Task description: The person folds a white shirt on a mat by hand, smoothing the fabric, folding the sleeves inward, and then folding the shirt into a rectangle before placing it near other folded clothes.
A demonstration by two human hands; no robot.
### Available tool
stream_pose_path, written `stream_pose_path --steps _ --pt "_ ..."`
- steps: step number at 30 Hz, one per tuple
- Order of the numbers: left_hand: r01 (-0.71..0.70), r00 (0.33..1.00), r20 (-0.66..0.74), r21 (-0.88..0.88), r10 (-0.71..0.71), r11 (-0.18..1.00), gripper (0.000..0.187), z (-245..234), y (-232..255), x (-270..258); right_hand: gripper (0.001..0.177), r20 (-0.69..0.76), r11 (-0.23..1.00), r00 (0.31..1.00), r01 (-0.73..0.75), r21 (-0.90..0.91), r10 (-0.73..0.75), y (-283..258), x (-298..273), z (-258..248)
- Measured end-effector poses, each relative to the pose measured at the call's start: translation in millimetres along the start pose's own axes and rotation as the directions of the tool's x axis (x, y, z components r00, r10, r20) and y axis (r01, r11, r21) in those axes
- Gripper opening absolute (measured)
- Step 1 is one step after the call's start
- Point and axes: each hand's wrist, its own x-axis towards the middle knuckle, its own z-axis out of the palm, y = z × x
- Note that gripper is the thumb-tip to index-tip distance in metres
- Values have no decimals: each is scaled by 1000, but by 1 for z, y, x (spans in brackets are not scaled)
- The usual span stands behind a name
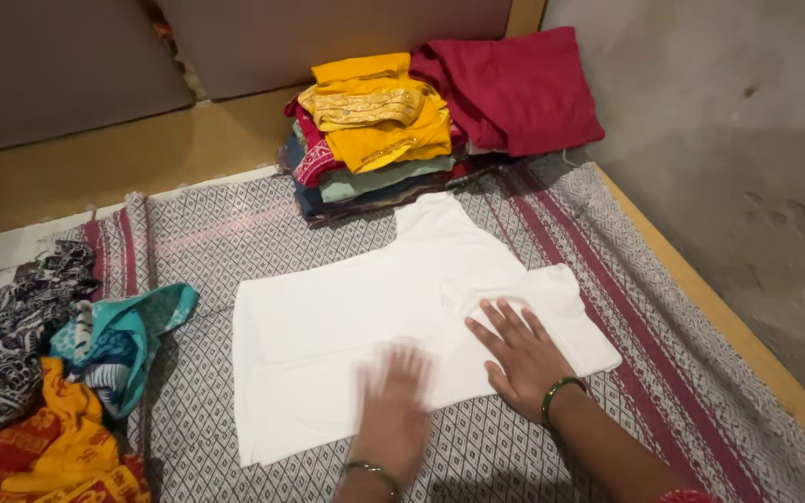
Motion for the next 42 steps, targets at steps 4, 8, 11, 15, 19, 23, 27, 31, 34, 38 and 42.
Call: stream_pose_path --steps 4,8,11,15,19,23,27,31,34,38,42 --pt "68 947 306 111 -99 991 81 -25 44 -10 69 -86 999 995 47 14 -45 -1 -2 0" --pt "452 836 192 293 -515 843 94 -20 -25 -48 68 -49 1000 998 24 9 -24 2 -1 2" --pt "700 698 -154 353 -700 620 88 4 -104 -82 68 -84 999 995 44 -10 -44 3 -1 4" --pt "651 620 -635 90 -460 754 82 43 -150 -92 67 -96 999 994 44 -15 -45 3 -1 6" --pt "736 405 -594 -240 -695 634 44 37 -126 -98 66 -78 999 996 28 -23 -30 4 -1 6" --pt "836 396 -513 -142 -761 530 35 16 -111 -100 67 -73 999 997 23 -27 -25 3 -2 6" --pt "844 300 -531 -239 -793 480 39 15 -111 -97 66 -51 998 999 10 -58 -13 5 1 10" --pt "837 323 -442 -280 -837 471 33 15 -120 -101 66 -62 998 998 12 -54 -15 4 0 10" --pt "833 405 -415 -201 -815 516 33 4 -132 -104 66 -65 999 998 12 -47 -15 3 -1 9" --pt "797 588 -372 115 -719 593 39 -14 -148 -107 66 -98 999 995 34 -21 -36 3 -2 9" --pt "789 607 -365 173 -706 589 42 -27 -135 -100 67 -113 999 993 44 -10 -44 4 -2 6"
